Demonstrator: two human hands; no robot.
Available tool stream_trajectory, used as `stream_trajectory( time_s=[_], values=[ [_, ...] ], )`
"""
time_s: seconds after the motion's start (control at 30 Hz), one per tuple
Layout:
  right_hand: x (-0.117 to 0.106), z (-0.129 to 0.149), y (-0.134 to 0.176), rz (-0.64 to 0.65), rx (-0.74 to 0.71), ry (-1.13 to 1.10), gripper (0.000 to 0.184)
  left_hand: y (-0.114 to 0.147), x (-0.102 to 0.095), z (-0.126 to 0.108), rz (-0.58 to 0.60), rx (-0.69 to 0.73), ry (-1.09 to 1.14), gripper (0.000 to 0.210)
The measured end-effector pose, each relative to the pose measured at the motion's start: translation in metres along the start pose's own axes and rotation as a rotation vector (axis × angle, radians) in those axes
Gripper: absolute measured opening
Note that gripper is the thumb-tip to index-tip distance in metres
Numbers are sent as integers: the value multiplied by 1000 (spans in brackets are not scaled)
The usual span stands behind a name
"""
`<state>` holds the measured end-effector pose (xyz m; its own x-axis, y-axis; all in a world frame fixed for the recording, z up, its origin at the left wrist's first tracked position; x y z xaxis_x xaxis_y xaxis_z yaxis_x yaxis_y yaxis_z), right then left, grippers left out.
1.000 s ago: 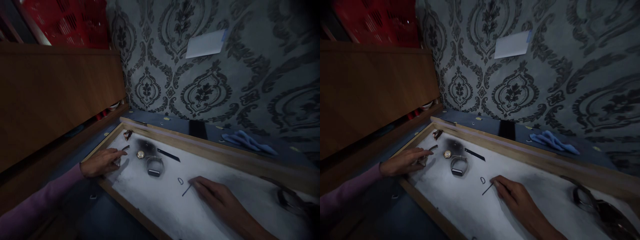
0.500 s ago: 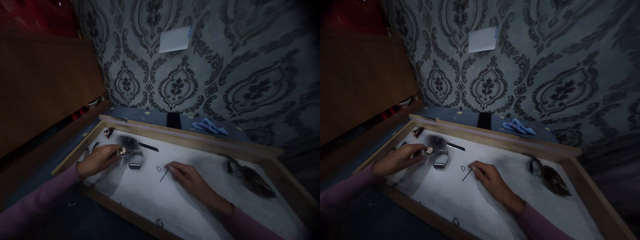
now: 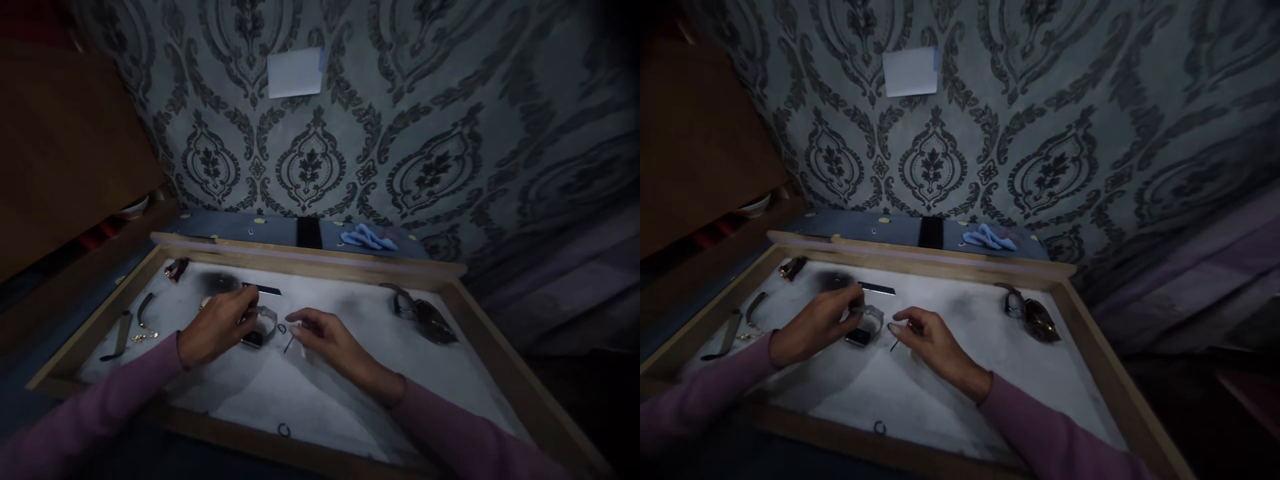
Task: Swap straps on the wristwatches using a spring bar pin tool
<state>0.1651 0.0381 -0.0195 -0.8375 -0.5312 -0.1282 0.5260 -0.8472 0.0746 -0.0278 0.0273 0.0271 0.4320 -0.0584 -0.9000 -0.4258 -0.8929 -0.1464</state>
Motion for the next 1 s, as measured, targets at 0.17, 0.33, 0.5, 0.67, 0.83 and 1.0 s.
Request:
stream_trajectory(
  time_s=[0.17, 0.33, 0.5, 0.67, 0.83, 1.0],
  values=[
    [-1, -5, 2, -42, -23, -83, 44, -4, 14, -13, -46, 68, 244, 7],
    [-6, 5, 6, -70, -127, 106, 27, -4, 25, -10, 30, 29, 422, 6],
    [-3, 21, 11, -81, -355, 342, 16, -2, 24, -18, 33, 113, 429, 13],
    [4, 25, 17, -123, -499, 440, 18, -1, 23, -23, 17, 136, 423, 11],
    [6, 24, 19, -192, -515, 469, 19, -1, 22, -26, -22, 146, 416, 5],
    [1, 21, 15, -225, -416, 428, 15, -4, 21, -22, -7, 108, 457, 3]
  ],
)
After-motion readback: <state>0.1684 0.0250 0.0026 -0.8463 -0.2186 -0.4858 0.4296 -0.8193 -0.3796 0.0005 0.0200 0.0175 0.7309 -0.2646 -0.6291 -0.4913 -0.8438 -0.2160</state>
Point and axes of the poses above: each hand's wrist, its own y-axis away from the middle knuckle, its own x-axis out of the palm, z = x × y, the point moved 4 cm from there along -y, towards the middle knuckle, and after that the axes turned 1 degree about -y, right-handed, at the moved point
